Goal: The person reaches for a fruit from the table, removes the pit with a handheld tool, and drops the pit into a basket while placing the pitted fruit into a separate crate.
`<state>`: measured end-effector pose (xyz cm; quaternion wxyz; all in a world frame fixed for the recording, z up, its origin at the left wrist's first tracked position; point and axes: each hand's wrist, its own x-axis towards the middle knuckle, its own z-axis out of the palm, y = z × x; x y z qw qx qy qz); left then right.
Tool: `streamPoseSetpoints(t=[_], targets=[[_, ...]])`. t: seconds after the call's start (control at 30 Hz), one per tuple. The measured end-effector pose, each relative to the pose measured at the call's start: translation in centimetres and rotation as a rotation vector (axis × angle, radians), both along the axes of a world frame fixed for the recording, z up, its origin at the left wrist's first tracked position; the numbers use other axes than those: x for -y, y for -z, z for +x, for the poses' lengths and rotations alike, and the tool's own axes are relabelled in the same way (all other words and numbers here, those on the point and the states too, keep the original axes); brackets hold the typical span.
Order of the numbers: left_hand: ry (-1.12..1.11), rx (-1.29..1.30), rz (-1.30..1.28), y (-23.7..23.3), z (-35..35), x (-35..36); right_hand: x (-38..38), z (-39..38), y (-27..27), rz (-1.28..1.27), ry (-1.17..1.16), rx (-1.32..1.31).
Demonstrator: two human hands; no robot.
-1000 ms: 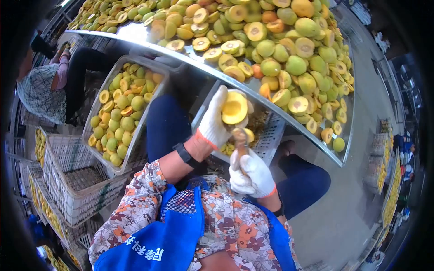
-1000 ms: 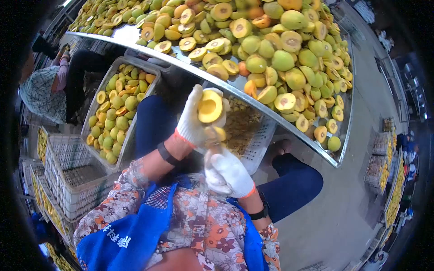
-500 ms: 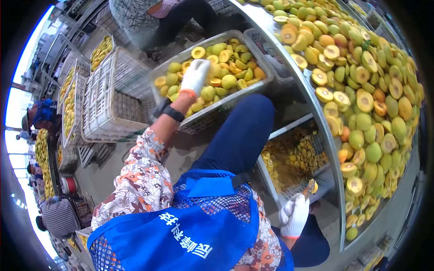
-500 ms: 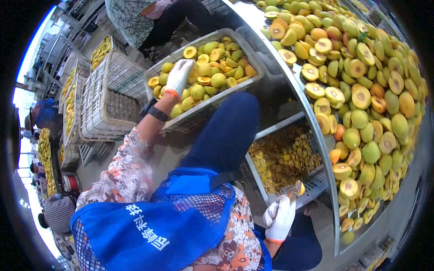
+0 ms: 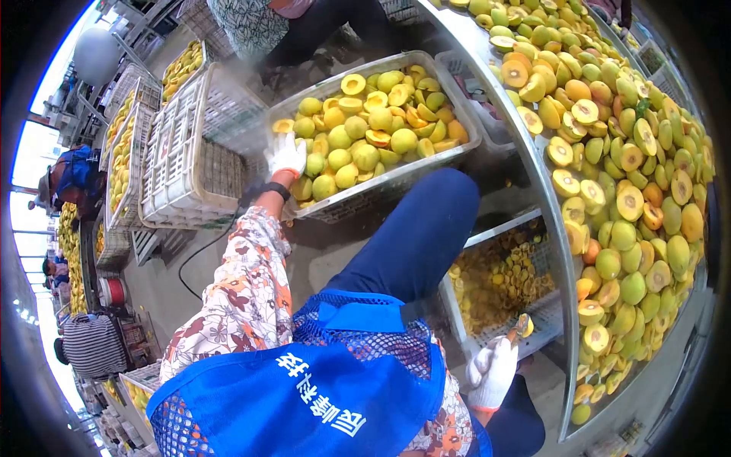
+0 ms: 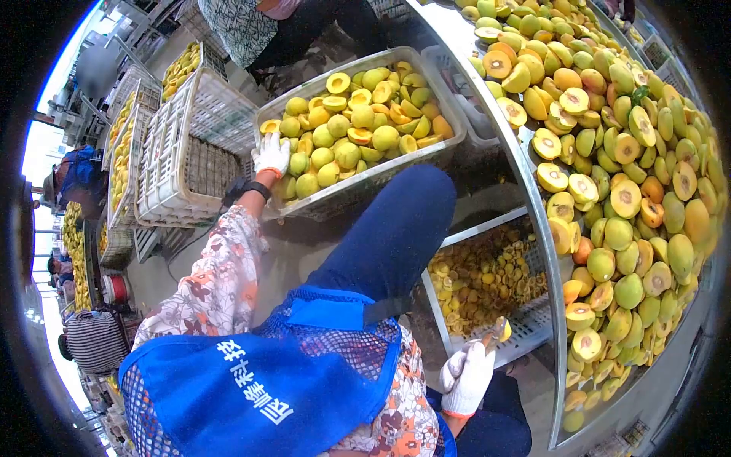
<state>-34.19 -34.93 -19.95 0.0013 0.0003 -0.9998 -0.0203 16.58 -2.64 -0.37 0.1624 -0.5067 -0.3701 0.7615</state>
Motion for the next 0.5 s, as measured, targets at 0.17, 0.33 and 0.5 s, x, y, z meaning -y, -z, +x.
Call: streamPoseSetpoints(t=[0.17,0.33,0.5], targets=[[0.131,0.0,-0.017,-1.1,3.1,0.9,-0.2,0.5,-0.7,-0.029,0.02,0.077],[0.108,0.269,0.046,2.1,-5.4,3.2,-0.8,1.7,-0.7,-0.067,-0.054,-0.007],[0.345,-0.319,0.226,-6.9,-3.1,-10.7,-0.6,2.8,0.0,-0.058,0.013,-0.019]])
